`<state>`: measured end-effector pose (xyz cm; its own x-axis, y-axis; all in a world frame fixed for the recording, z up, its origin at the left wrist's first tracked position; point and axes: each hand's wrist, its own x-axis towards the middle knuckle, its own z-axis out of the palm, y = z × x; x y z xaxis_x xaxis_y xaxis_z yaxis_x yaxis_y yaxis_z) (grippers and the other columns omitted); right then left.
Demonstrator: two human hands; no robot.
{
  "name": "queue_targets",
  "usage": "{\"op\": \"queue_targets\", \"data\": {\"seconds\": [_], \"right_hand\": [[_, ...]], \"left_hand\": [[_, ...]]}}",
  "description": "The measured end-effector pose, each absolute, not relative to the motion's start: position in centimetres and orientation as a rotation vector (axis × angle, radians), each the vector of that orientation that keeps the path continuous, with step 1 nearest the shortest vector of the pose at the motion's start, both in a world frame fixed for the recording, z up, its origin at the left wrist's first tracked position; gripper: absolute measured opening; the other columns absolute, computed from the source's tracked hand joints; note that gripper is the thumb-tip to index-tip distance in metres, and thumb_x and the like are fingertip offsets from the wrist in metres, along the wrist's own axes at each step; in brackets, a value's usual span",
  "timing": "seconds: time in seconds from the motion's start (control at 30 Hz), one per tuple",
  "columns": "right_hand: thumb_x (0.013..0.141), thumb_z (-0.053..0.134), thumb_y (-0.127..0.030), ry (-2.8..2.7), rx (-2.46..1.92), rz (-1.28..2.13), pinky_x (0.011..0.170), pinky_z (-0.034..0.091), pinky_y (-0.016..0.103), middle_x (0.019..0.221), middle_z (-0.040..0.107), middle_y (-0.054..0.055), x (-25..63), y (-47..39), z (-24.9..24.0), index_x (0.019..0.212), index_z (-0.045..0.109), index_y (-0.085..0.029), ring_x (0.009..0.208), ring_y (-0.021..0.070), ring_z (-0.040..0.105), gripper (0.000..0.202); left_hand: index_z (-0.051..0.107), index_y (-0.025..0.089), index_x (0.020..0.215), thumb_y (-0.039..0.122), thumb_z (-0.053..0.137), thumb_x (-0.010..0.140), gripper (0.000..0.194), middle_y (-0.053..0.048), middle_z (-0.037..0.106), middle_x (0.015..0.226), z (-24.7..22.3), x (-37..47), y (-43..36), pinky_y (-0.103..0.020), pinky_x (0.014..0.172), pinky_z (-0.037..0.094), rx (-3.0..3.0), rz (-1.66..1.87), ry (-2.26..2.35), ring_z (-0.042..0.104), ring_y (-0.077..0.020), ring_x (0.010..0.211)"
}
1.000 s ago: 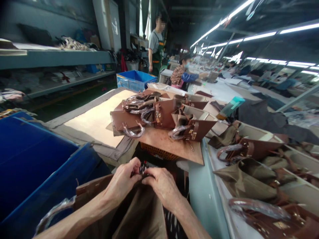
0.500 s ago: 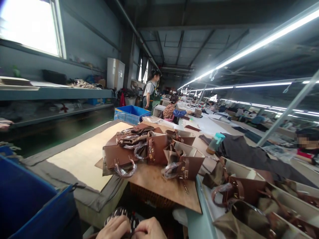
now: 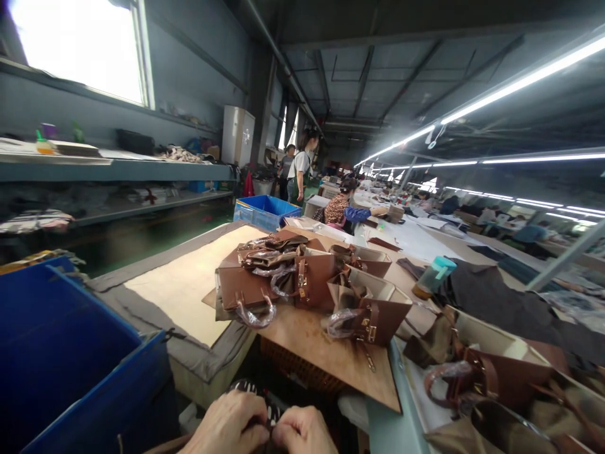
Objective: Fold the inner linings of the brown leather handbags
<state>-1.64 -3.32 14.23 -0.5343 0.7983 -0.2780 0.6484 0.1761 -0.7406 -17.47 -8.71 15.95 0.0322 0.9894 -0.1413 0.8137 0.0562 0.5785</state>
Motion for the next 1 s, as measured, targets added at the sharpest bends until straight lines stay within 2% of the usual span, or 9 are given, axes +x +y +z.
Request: {"op": "queue_targets", "data": {"seconds": [0.2,0.43,0.67,0.77,0.87,1.0], "right_hand": [[0.072,0.046,-0.026,-2.209,-1.403,1.327,0.058,0.034,0.021,0.056,0.052,-0.002,-1.4,-4.2,15.8,0.055,0.058,-0.016,0.061,0.0137,0.047,0.023],[0.075,0.049,-0.028,-2.232,-1.465,1.367,0.063,0.036,0.022,0.06,0.056,-0.003,-1.7,-4.1,16.1,0.062,0.062,-0.016,0.063,0.0132,0.049,0.022],[0.077,0.049,-0.031,-2.247,-1.445,1.375,0.062,0.035,0.023,0.06,0.057,-0.003,-1.8,-3.9,16.3,0.06,0.061,-0.016,0.063,0.0135,0.051,0.025],[0.076,0.052,-0.029,-2.237,-1.396,1.417,0.065,0.036,0.024,0.066,0.062,-0.002,-1.7,-3.7,16.2,0.065,0.066,-0.016,0.069,0.0151,0.054,0.022],[0.07,0.057,-0.023,-2.176,-1.327,1.57,0.067,0.038,0.023,0.075,0.066,-0.002,-1.4,-3.5,15.9,0.078,0.069,-0.018,0.073,0.0157,0.056,0.015],[0.063,0.062,-0.016,-2.109,-1.326,1.71,0.066,0.039,0.023,0.077,0.066,-0.003,-1.1,-3.4,15.6,0.088,0.07,-0.02,0.072,0.015,0.055,0.027]], "left_hand": [[0.061,0.022,0.082,0.019,0.057,0.065,0.018,-0.001,0.064,0.082,16.0,-19.3,-10.3,-0.023,0.063,0.037,1.858,0.574,1.804,0.058,-0.0182,0.077],[0.062,0.022,0.087,0.023,0.061,0.063,0.024,0.003,0.062,0.078,14.6,-21.0,-9.6,-0.021,0.06,0.035,1.703,0.563,1.589,0.055,-0.0153,0.073],[0.066,0.017,0.076,0.028,0.055,0.071,0.016,0.005,0.055,0.063,14.8,-21.2,-8.7,-0.019,0.054,0.031,1.603,0.6,1.392,0.048,-0.0103,0.061],[0.067,0.017,0.079,0.025,0.055,0.071,0.017,0.005,0.056,0.066,14.9,-21.3,-8.5,-0.018,0.055,0.031,1.603,0.574,1.326,0.048,-0.0102,0.064],[0.066,0.017,0.084,0.022,0.053,0.071,0.019,0.004,0.058,0.07,15.1,-21.5,-8.4,-0.018,0.058,0.033,1.628,0.551,1.311,0.05,-0.011,0.067],[0.066,0.014,0.077,0.022,0.039,0.081,0.029,0.002,0.058,0.067,15.2,-21.5,-8.1,-0.019,0.058,0.034,1.706,0.551,1.354,0.05,-0.0112,0.065]]}}
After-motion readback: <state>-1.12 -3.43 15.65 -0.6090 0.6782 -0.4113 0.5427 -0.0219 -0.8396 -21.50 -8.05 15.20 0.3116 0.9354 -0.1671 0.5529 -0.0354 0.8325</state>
